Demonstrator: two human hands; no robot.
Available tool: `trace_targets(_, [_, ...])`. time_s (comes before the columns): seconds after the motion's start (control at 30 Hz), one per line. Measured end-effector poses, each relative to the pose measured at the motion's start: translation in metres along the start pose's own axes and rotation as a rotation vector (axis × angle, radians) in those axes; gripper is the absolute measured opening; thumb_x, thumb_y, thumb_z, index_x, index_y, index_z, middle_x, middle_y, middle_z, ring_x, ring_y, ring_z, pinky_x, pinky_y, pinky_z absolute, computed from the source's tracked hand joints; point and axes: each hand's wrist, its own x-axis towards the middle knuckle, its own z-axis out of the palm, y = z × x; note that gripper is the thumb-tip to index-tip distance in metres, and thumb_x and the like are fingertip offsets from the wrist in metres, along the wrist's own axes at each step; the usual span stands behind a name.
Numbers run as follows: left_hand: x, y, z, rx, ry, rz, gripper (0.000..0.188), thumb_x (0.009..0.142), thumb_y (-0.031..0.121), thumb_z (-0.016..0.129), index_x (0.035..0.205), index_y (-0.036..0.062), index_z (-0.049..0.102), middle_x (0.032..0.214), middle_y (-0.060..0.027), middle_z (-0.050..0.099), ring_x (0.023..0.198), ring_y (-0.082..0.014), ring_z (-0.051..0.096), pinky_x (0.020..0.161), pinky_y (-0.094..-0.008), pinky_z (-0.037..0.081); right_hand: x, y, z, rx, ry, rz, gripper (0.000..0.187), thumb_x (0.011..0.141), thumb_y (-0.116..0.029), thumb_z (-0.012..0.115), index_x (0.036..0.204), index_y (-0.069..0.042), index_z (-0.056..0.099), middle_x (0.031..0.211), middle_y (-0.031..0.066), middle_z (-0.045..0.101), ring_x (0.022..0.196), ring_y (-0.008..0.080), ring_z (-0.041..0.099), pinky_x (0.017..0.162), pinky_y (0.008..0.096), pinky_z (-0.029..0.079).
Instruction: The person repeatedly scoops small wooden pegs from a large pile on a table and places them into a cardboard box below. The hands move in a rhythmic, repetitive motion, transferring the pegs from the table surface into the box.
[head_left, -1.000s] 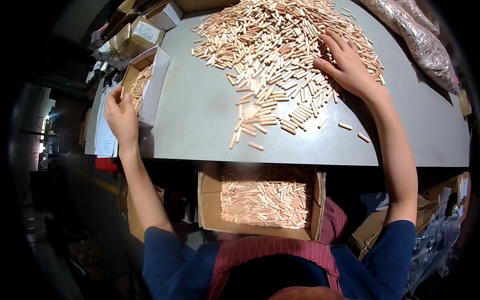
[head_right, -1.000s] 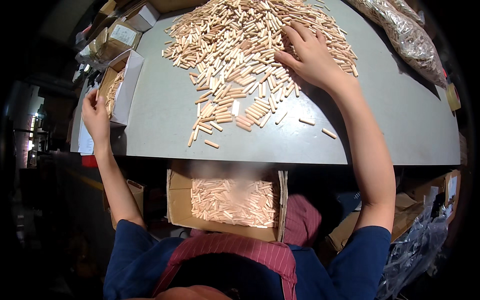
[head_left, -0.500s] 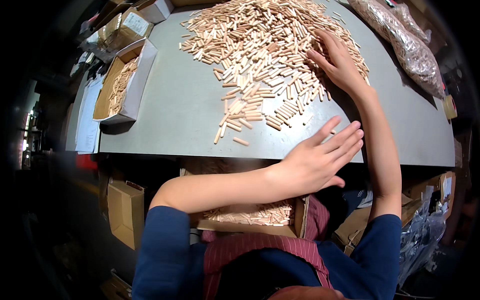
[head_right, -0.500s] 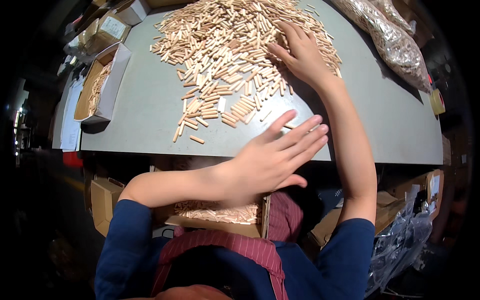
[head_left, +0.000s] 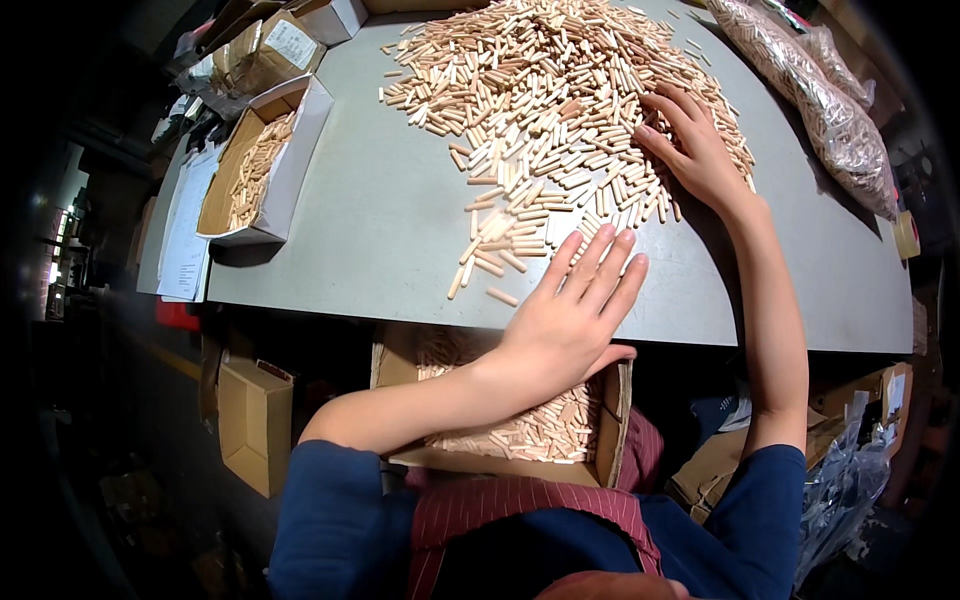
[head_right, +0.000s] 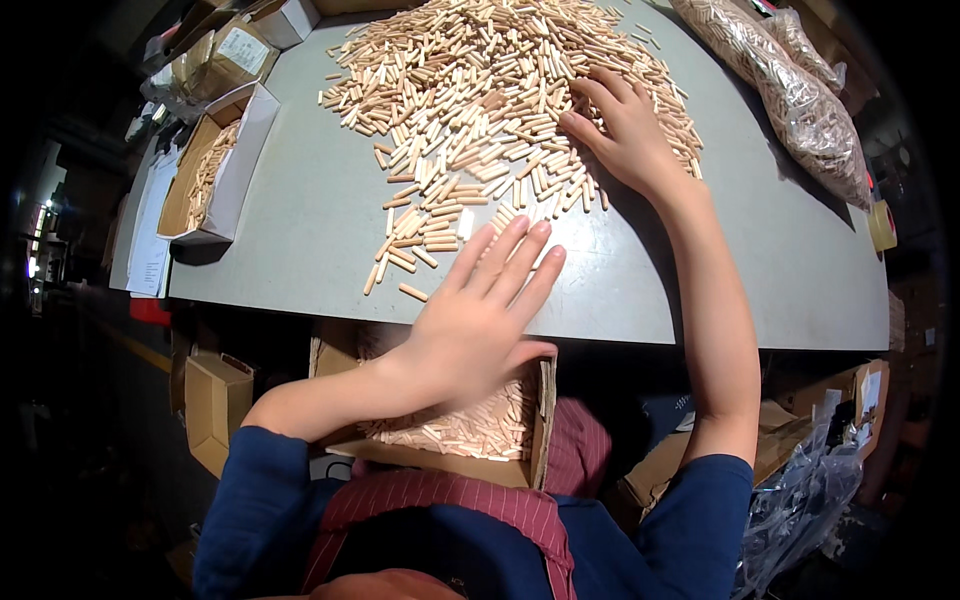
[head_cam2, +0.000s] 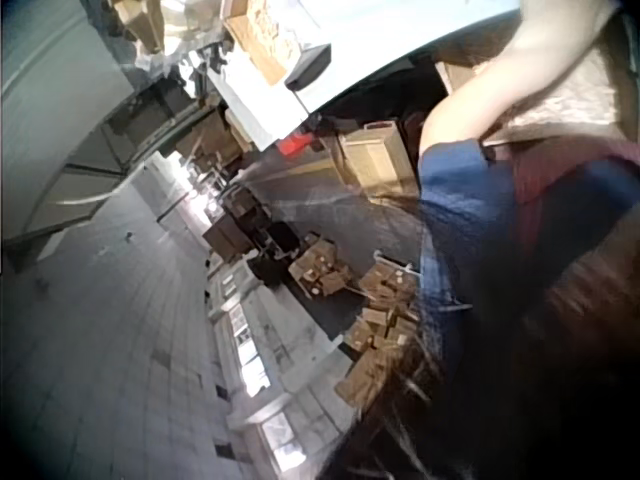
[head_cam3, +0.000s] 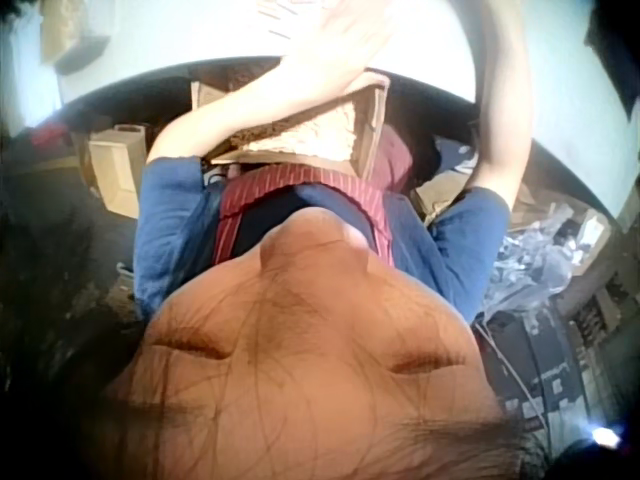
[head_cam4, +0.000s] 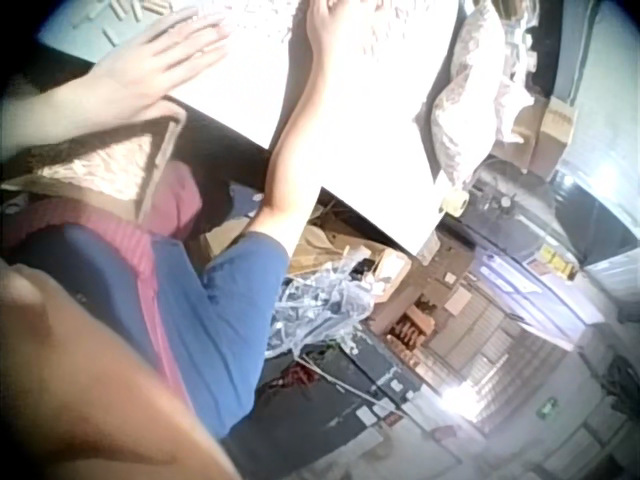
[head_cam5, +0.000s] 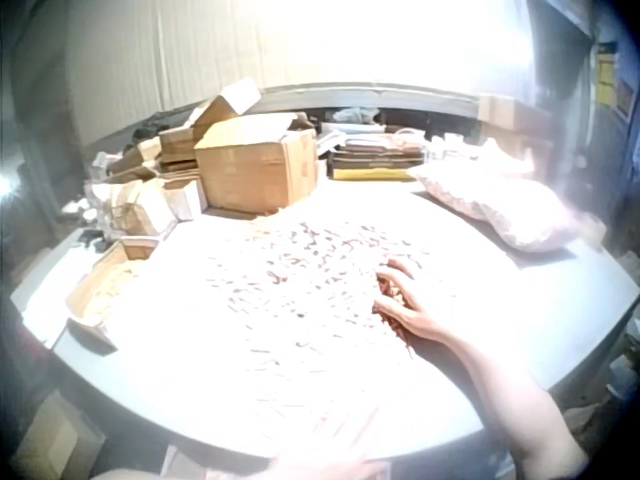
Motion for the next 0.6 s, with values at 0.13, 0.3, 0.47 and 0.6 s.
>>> trace_targets(0.13, [-0.022, -0.012, -0.005, 0.01, 0.052, -0.019, 0.091, 0.085, 0.04, 0.079, 0.158, -0.0015, 0.046, 0.163, -0.0254, 0.046, 0.155, -0.0392, 0.042, 0.128, -0.0534, 0.028, 0.0, 0.001, 0.001, 0.038, -0.004, 0.012, 0.052, 0.101, -0.04, 0.071, 0.139, -0.005, 0.065, 0.151, 0.0183, 0.057, 0.14, 0.0399, 0.051, 0.119, 0.0489, 0.04])
trace_targets(0.3, [-0.041, -0.027, -0.023, 0.103, 0.02, 0.006, 0.079, 0.087, 0.029, 0.075, 0.156, 0.0002, 0.05, 0.163, -0.0198, 0.048, 0.153, -0.0368, 0.045, 0.129, -0.0504, 0.029, 0.0, -0.005, -0.004, 0.038, -0.05, 0.06, 0.054, 0.103, -0.041, 0.069, 0.14, -0.002, 0.064, 0.153, 0.018, 0.056, 0.143, 0.0384, 0.049, 0.12, 0.0468, 0.039])
trace_targets(0.47, [-0.056, -0.045, -0.047, -0.054, -0.024, 0.006, 0.076, 0.093, 0.031, 0.075, 0.158, 0.0016, 0.049, 0.164, -0.0193, 0.047, 0.155, -0.0383, 0.042, 0.13, -0.0525, 0.024, 0.0, -0.004, -0.004, 0.019, -0.074, 0.066, 0.056, 0.104, -0.041, 0.068, 0.144, -0.002, 0.061, 0.155, 0.0183, 0.054, 0.145, 0.0377, 0.046, 0.121, 0.0463, 0.038])
trace_targets(0.6, [-0.075, -0.075, -0.064, -0.1, 0.17, -0.12, 0.07, 0.102, 0.037, 0.069, 0.158, 0.0006, 0.049, 0.162, -0.0213, 0.051, 0.154, -0.0386, 0.044, 0.128, -0.0523, 0.027, 0.001, -0.003, -0.002, 0.009, -0.061, 0.066, 0.058, 0.104, -0.041, 0.068, 0.146, -0.002, 0.059, 0.157, 0.0192, 0.052, 0.145, 0.0384, 0.045, 0.122, 0.0466, 0.038])
